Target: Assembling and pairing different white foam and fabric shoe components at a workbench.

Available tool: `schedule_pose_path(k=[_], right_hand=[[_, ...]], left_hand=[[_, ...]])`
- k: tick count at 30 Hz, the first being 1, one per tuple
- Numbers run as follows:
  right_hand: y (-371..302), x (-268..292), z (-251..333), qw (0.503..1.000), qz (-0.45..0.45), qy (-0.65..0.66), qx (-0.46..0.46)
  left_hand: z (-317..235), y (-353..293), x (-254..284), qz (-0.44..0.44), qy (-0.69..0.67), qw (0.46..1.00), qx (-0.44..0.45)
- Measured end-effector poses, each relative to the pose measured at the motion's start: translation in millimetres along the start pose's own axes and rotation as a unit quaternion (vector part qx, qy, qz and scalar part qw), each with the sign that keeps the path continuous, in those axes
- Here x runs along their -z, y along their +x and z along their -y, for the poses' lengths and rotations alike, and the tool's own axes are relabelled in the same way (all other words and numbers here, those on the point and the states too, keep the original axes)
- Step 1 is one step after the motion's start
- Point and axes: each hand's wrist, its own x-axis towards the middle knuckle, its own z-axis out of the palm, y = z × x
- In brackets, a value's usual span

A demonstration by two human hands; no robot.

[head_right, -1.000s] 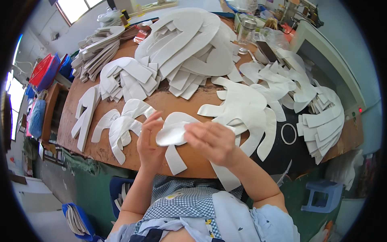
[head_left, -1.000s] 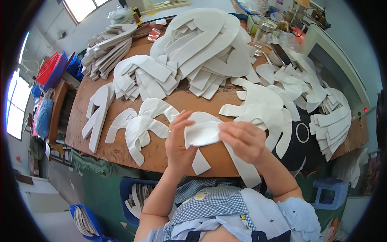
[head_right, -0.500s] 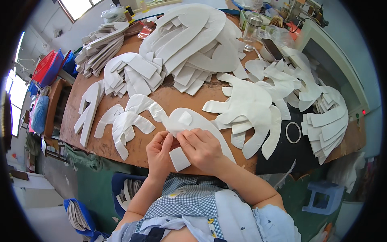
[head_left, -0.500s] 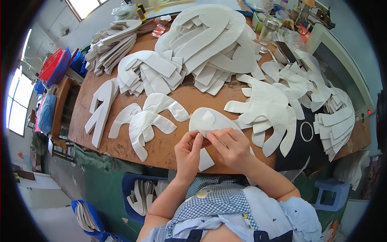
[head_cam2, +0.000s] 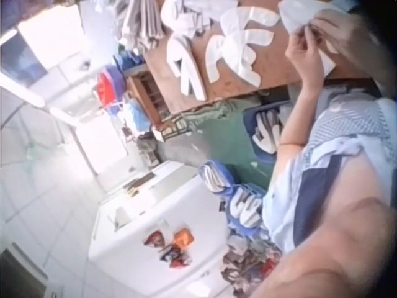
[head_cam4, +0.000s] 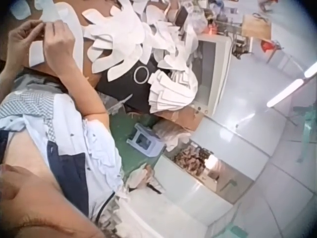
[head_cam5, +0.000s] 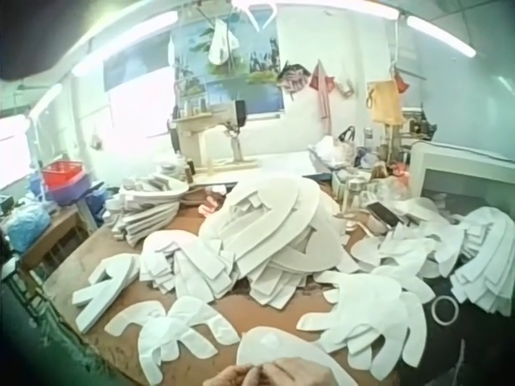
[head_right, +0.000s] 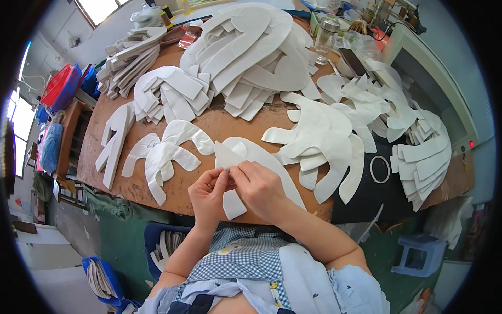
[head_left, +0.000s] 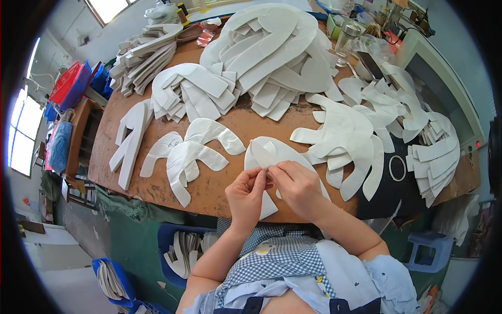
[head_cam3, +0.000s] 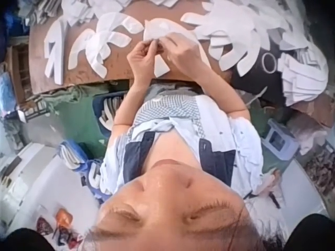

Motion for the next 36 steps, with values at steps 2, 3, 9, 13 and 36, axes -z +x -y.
schedule_pose_path(k=[2,3,9,13,36], right_hand=[[1.5,-1.9,0.0,1.0,0.0,-0.001,0.0],[1.5,-2.6,0.4,1.0,0.001,-0.003,0.0],[-2.2,-9.0,-3.7,1.0,-0.022,-0.008,-0.013],[-2.6,-9.4,-11.2,0.999,-0.032,0.016,-0.036],[1.7,-14.9,-9.2,0.994,0.018,0.072,-0.083]], left_hand=[[0.3,-1.8,-2.5,-0.01,0.013,1.0,-0.011],[0.8,-2.8,-3.3,-0.014,0.026,0.999,-0.015],[3.9,-5.2,-5.2,-0.018,0.079,0.996,-0.029],[5.1,-0.3,-10.4,-0.016,0.06,0.998,-0.022],[12.9,5.4,1.6,-0.042,0.188,0.979,-0.059]])
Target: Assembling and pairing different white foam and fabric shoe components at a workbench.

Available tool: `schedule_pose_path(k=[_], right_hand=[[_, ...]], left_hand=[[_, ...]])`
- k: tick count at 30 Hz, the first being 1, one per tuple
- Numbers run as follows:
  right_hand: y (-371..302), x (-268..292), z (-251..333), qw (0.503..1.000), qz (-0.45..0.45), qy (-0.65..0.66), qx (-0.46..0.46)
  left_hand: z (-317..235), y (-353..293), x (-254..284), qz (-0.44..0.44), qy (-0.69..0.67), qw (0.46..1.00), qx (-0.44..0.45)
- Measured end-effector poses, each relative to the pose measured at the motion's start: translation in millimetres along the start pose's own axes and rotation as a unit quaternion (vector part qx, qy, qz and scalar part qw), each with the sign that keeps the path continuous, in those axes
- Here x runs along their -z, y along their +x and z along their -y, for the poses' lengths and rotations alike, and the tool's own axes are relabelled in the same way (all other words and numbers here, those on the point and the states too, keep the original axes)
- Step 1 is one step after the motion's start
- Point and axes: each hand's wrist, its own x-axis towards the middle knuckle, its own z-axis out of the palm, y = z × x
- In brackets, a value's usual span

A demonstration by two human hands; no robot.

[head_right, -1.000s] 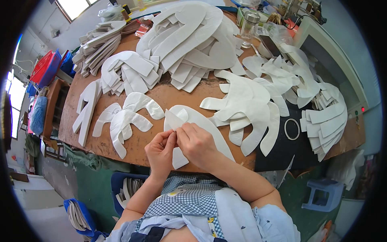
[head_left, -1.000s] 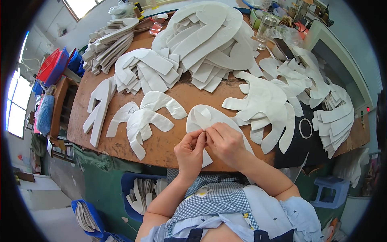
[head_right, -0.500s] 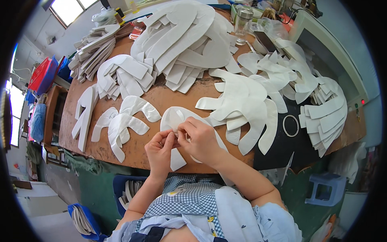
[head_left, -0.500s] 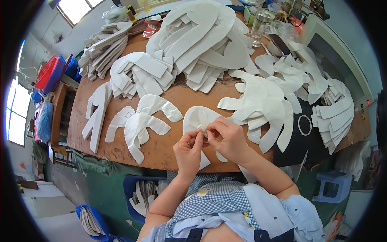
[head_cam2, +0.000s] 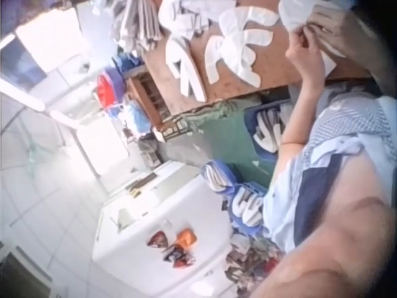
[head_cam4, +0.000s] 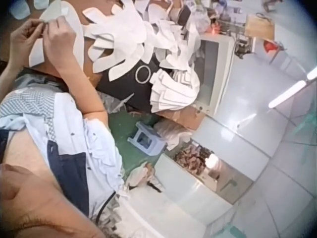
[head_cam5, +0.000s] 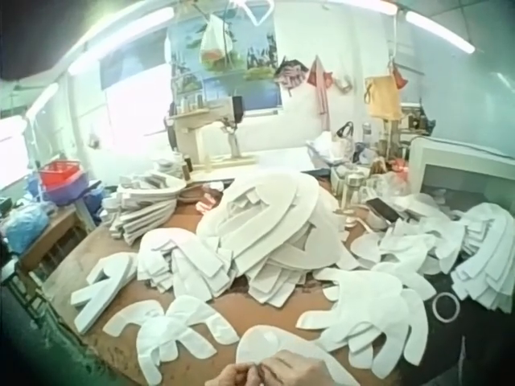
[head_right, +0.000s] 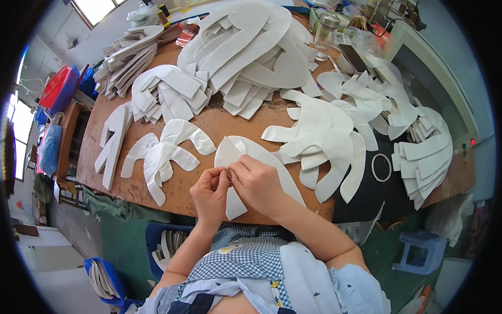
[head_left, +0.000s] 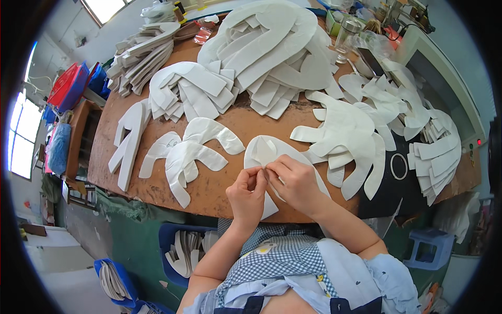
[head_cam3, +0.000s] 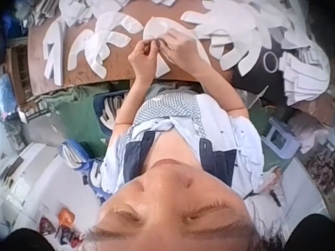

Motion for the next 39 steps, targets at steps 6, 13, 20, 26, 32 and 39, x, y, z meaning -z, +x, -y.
schedule_pose_path(k=[6,13,20,26,32,39], right_hand=[[-3.4,-3.6,-5.0,1.0,-0.011,0.006,-0.018],[0.5,2.5,-7.4,0.993,-0.037,0.077,-0.079],[-3.4,-2.7,-1.4,1.0,0.013,0.005,-0.014],[-4.8,-3.8,-3.8,0.996,-0.019,0.064,-0.054],[-5.5,-1.3,-2.4,0.999,-0.017,0.032,-0.02],[-5.5,-5.6,-6.9,0.998,-0.042,0.047,-0.025]], left_hand=[[1.5,-0.9,-1.9,0.012,-0.004,1.0,0.008],[4.0,4.5,1.7,0.007,-0.11,0.992,0.055],[-0.4,-0.9,-0.5,-0.002,0.009,1.0,0.001],[3.5,3.1,-1.5,0.0,-0.029,1.0,0.009],[-1.1,-0.2,-6.6,-0.007,-0.023,1.0,-0.009],[1.7,-0.2,-5.4,-0.002,-0.03,1.0,0.005]])
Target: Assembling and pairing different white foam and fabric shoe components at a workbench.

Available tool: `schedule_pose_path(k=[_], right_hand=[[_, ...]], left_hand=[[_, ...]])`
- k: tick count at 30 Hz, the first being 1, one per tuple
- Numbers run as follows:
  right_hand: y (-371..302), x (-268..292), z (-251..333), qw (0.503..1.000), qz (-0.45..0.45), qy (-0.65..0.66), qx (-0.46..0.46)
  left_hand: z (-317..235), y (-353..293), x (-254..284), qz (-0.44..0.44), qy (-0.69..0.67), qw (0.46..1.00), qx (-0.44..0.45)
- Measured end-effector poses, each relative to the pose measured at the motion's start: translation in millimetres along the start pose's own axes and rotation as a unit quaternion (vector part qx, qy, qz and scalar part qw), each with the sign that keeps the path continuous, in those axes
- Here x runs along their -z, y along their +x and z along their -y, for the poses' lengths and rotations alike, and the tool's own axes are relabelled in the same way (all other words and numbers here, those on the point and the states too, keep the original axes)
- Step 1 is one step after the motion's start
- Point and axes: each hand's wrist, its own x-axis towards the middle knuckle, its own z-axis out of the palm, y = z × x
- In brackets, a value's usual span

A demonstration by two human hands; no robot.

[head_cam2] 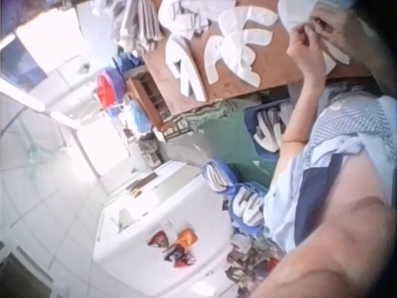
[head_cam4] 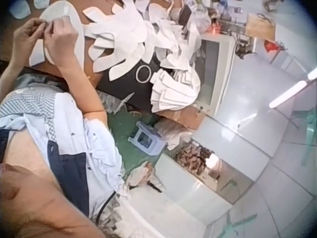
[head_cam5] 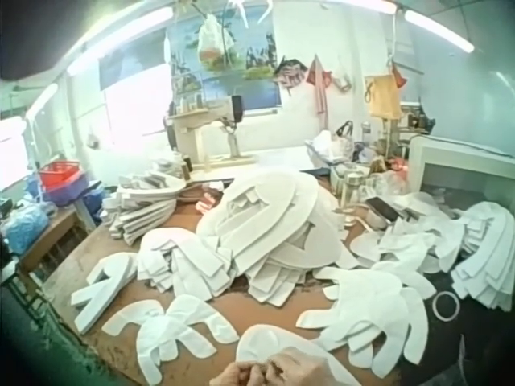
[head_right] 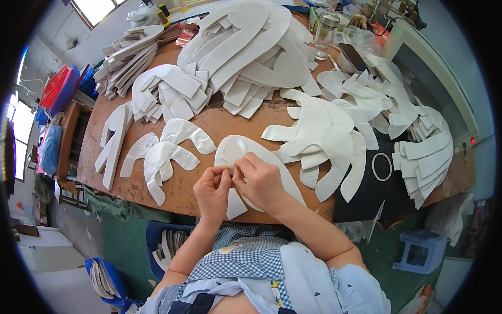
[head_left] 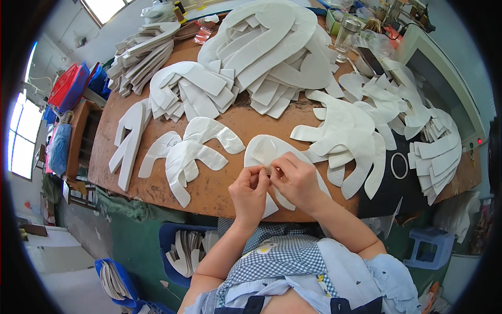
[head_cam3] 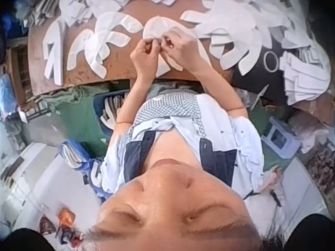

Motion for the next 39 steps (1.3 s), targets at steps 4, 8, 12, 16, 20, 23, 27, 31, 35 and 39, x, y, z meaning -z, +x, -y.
schedule_pose_path(k=[4,8,12,16,20,23,27,31,35,39], right_hand=[[8.7,13.5,-4.7,0.996,-0.044,0.042,-0.068],[10.8,18.5,-0.8,0.997,-0.013,0.059,-0.054],[10.2,13.4,7.3,0.988,0.02,0.141,-0.06],[7.6,17.4,9.1,0.99,0.025,0.117,-0.075],[4.0,44.5,-11.2,0.992,-0.092,0.019,-0.089],[-3.7,60.3,-49.0,0.979,-0.153,-0.072,-0.115],[-8.8,77.6,-25.8,0.957,-0.043,0.16,-0.239],[-16.0,48.3,18.4,0.968,0.013,0.177,-0.179],[-12.8,35.2,19.0,0.969,0.037,0.182,-0.16],[-19.3,31.9,7.1,0.966,0.006,0.219,-0.133]], left_hand=[[-0.8,5.7,7.5,-0.005,-0.094,0.993,0.067],[-10.8,8.8,8.1,0.058,-0.137,0.986,0.078],[-19.8,15.4,7.1,0.099,-0.17,0.975,0.107],[-1.5,21.2,19.0,0.121,-0.096,0.985,0.076],[23.3,30.5,30.8,0.021,0.009,1.0,0.005],[58.8,44.1,92.6,-0.079,0.175,0.973,-0.124],[-9.2,31.3,85.9,-0.069,0.111,0.989,-0.065],[-17.2,6.5,18.4,0.064,0.167,0.977,-0.113],[-29.2,-6.8,-14.9,0.098,0.087,0.98,-0.148],[-22.8,-3.0,2.0,0.148,-0.047,0.988,-0.009]])
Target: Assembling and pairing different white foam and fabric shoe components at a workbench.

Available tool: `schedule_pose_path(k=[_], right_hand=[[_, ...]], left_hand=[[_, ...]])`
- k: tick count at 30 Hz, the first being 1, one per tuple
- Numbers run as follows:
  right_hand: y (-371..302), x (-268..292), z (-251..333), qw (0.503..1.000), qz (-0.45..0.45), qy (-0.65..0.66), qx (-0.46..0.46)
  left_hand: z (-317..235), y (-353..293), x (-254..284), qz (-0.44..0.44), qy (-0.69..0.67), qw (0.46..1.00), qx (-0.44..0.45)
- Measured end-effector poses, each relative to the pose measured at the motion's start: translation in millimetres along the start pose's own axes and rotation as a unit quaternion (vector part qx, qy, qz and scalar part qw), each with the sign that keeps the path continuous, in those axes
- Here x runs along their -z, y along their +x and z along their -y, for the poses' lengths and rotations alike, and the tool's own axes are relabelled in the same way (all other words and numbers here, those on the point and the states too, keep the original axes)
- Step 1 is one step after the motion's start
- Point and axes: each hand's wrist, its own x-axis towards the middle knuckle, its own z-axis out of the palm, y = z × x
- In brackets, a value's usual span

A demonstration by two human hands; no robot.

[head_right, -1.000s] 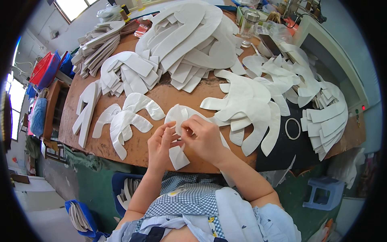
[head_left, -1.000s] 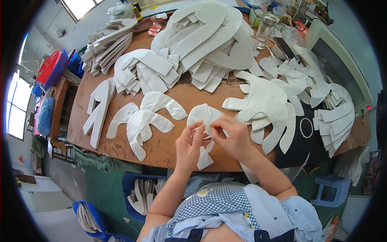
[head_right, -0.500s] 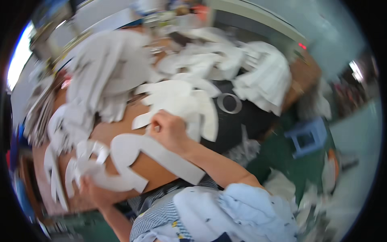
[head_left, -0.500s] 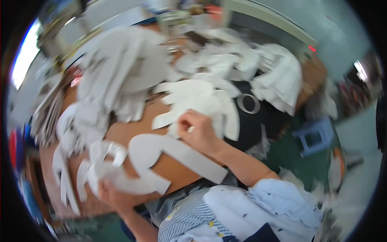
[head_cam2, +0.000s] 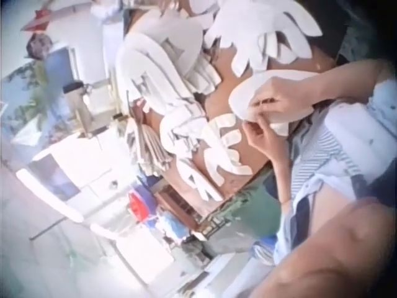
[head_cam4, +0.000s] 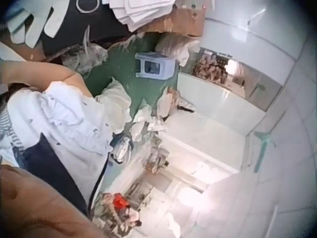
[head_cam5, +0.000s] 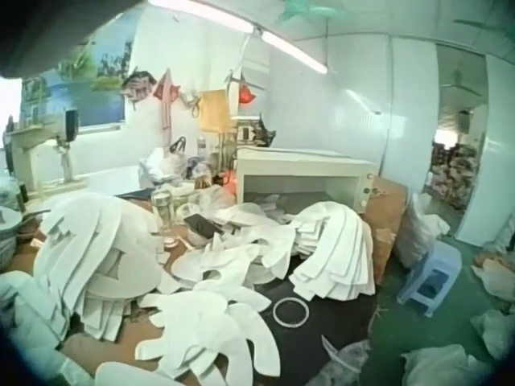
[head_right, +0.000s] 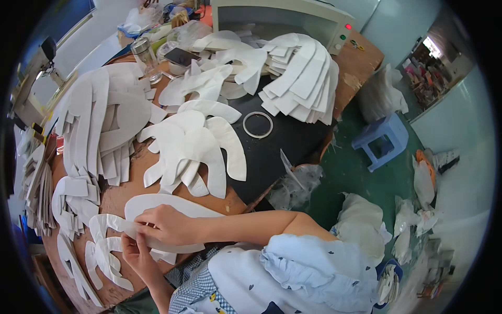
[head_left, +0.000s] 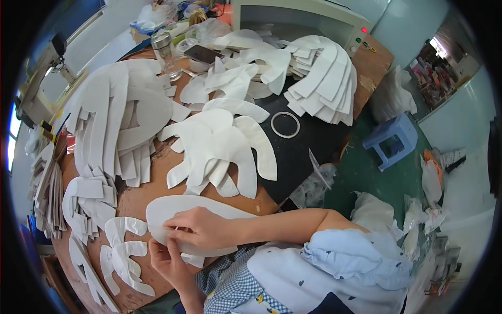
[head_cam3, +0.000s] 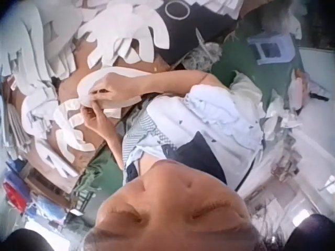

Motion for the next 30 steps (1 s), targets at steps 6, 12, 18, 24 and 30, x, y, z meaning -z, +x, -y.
schedule_pose_path(k=[6,12,18,24,30], right_hand=[[-9.1,4.1,-10.6,0.982,0.016,-0.183,0.034],[1.6,48.3,-5.9,0.96,-0.116,-0.252,0.038],[-15.8,137.4,-5.9,0.879,-0.247,-0.403,-0.064],[-90.8,253.1,60.5,0.511,-0.161,-0.753,-0.382],[-4.5,114.7,98.2,0.912,-0.176,-0.371,-0.004]], left_hand=[[-8.4,1.9,-12.6,-0.051,0.011,0.998,-0.033],[-11.0,10.7,9.2,-0.053,0.015,0.998,-0.029],[-8.4,13.9,69.0,-0.18,-0.009,0.983,-0.029],[-29.5,-11.2,176.3,-0.276,0.052,0.959,-0.031],[-30.7,5.8,73.9,-0.185,0.203,0.955,-0.112]])
